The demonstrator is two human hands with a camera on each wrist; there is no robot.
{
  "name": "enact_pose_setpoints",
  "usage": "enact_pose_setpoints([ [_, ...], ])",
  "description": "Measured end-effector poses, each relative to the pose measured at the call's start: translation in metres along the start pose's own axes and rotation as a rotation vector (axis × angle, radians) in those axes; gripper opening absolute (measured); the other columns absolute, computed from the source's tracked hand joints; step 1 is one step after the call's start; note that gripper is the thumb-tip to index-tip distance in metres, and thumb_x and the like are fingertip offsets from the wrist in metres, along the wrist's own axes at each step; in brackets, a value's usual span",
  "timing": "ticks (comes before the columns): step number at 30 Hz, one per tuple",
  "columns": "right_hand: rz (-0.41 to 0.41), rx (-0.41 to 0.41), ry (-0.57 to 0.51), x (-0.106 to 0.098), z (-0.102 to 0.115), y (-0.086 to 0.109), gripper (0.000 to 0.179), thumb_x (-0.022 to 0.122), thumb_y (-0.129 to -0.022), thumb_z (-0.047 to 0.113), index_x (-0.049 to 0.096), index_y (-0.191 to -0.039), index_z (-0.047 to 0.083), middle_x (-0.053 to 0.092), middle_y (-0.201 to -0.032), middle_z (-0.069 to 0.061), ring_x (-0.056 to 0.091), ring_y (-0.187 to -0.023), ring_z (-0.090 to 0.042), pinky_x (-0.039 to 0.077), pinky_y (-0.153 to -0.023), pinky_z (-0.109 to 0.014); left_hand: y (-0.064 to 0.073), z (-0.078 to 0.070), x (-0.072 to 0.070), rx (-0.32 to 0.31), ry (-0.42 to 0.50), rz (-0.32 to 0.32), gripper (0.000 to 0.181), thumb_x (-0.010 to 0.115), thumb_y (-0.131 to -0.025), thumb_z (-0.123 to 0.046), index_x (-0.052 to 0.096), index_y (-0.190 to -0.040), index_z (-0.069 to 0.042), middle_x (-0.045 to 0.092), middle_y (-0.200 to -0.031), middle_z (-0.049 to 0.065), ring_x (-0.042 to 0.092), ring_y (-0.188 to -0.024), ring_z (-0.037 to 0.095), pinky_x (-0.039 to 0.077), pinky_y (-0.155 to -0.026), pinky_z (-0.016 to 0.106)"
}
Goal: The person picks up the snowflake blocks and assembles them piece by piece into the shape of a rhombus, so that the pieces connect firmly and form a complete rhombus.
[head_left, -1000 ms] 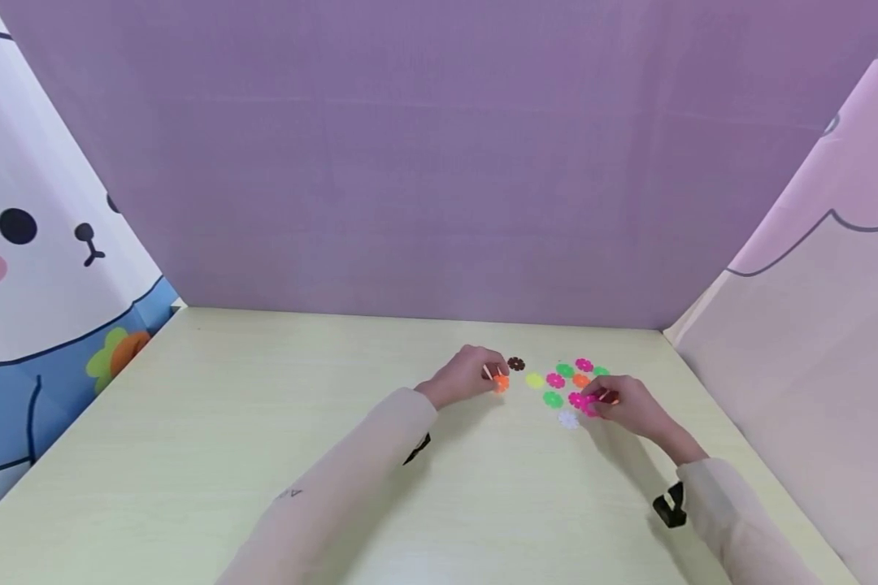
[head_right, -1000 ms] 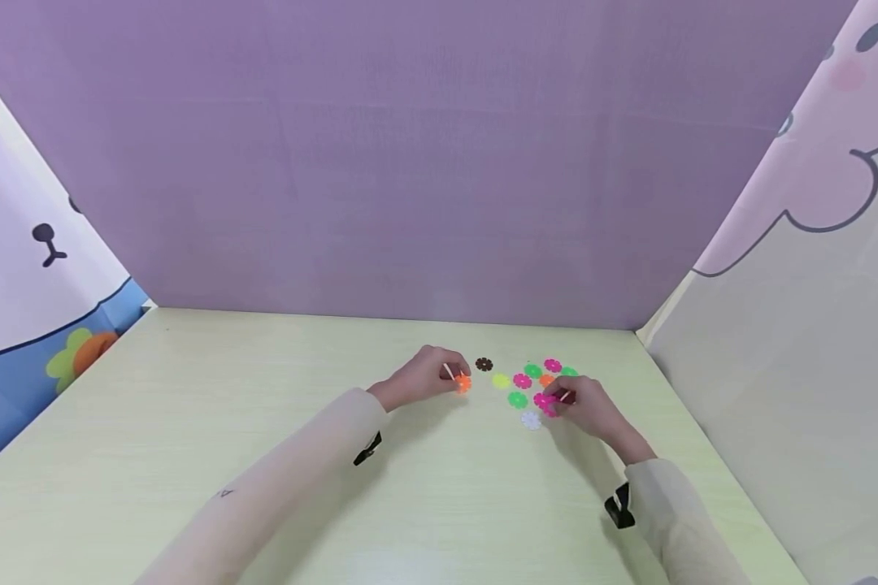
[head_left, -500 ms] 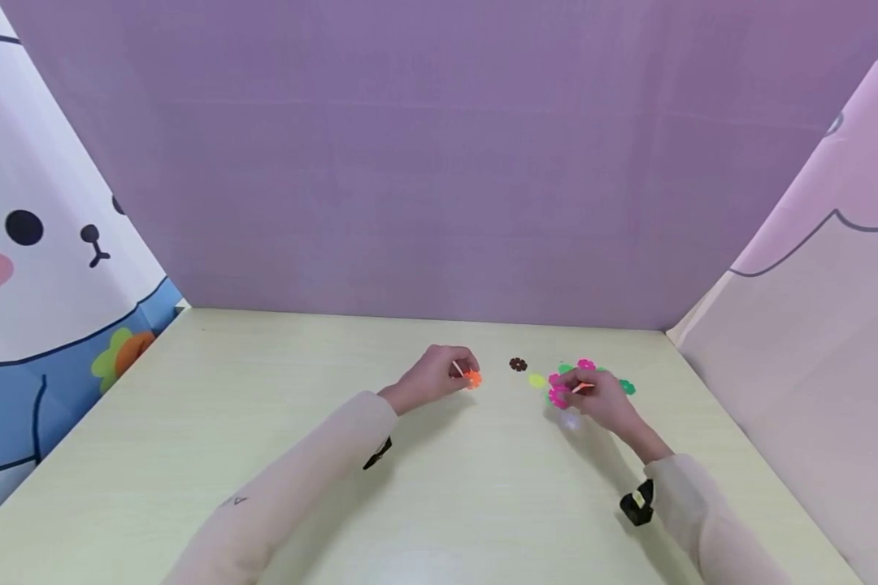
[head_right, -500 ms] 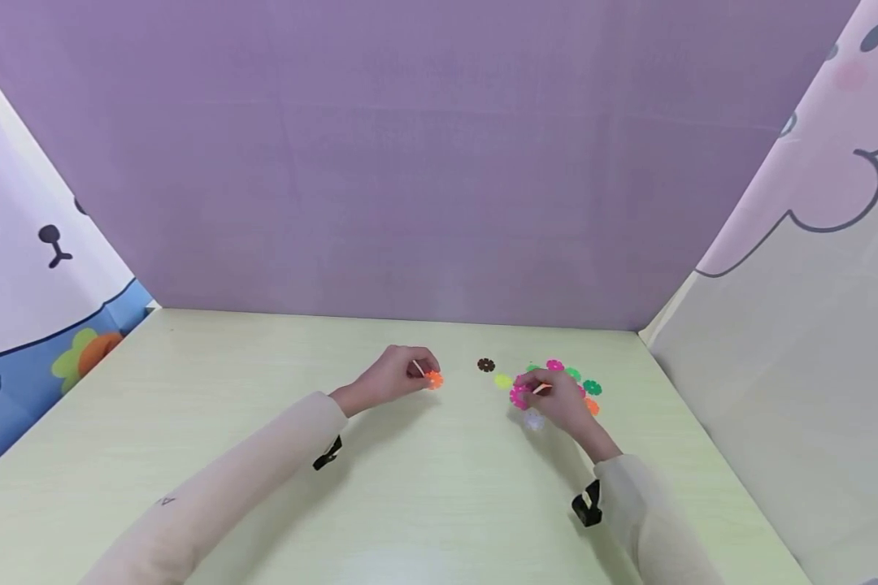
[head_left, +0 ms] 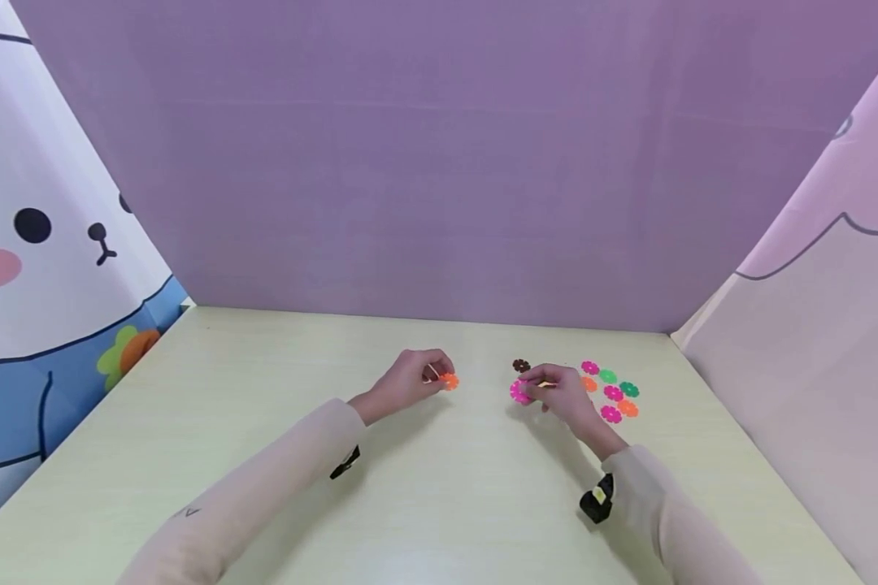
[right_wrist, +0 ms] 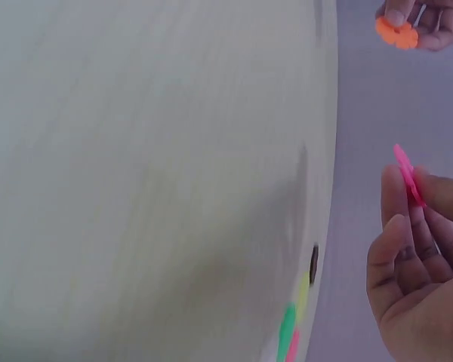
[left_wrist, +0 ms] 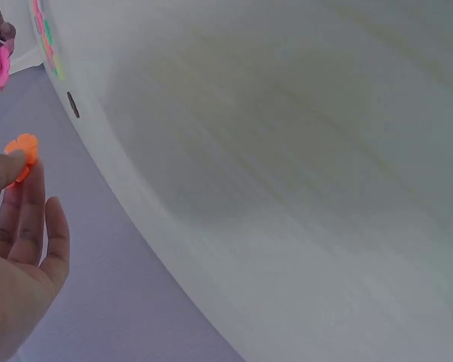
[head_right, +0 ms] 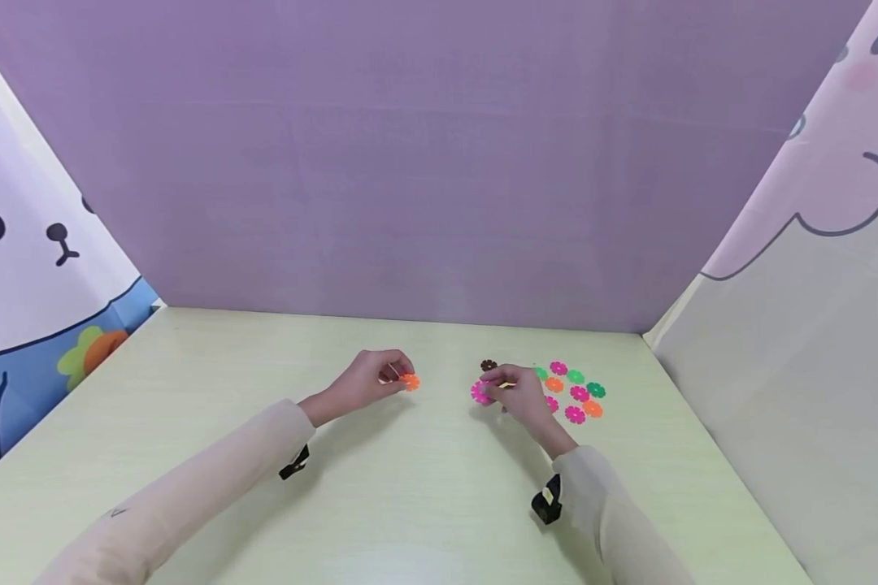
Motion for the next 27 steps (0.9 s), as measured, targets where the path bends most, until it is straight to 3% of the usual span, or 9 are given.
enact_pose_setpoints([
  [5, 0.003, 0.050, -0.060, 0.018, 0.005, -0.002, 0.017, 0.062, -0.084, 0.007, 0.065, -0.100, 0.000, 0.065, -0.082, -0.004, 0.064, -0.065, -0.009, 0.045, -0.049, -0.027, 0.008, 0.004, -0.002, 0.010, -0.016, -0.020, 0.016, 0.068, -0.079, -0.002, 0.062, -0.091, -0.010, 0.066, -0.085, 0.000, 0.060, -0.075, 0.009, 0.050, -0.069, 0.018],
  [16, 0.041, 0.054, -0.116, 0.055, 0.028, -0.009, 0.016, 0.062, -0.084, 0.005, 0.066, -0.099, -0.001, 0.067, -0.087, -0.010, 0.063, -0.065, -0.010, 0.045, -0.049, -0.027, 0.019, 0.013, -0.007, -0.018, 0.021, -0.057, 0.015, 0.068, -0.080, -0.005, 0.063, -0.091, -0.013, 0.066, -0.085, -0.004, 0.060, -0.077, 0.007, 0.051, -0.070, 0.019],
  [27, 0.039, 0.093, -0.184, 0.074, 0.046, -0.014, 0.016, 0.062, -0.083, 0.005, 0.066, -0.098, 0.002, 0.068, -0.088, -0.009, 0.061, -0.066, -0.009, 0.046, -0.052, -0.024, 0.023, 0.012, -0.014, 0.006, 0.006, -0.102, 0.016, 0.068, -0.080, -0.006, 0.065, -0.092, -0.016, 0.066, -0.085, -0.005, 0.061, -0.076, 0.006, 0.051, -0.067, 0.020],
])
Point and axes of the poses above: each hand's wrist, its own y-axis away from the middle knuckle, its own x-axis out of the palm, z = x × y, the point moved 9 cm from there along -y, towards the middle knuckle
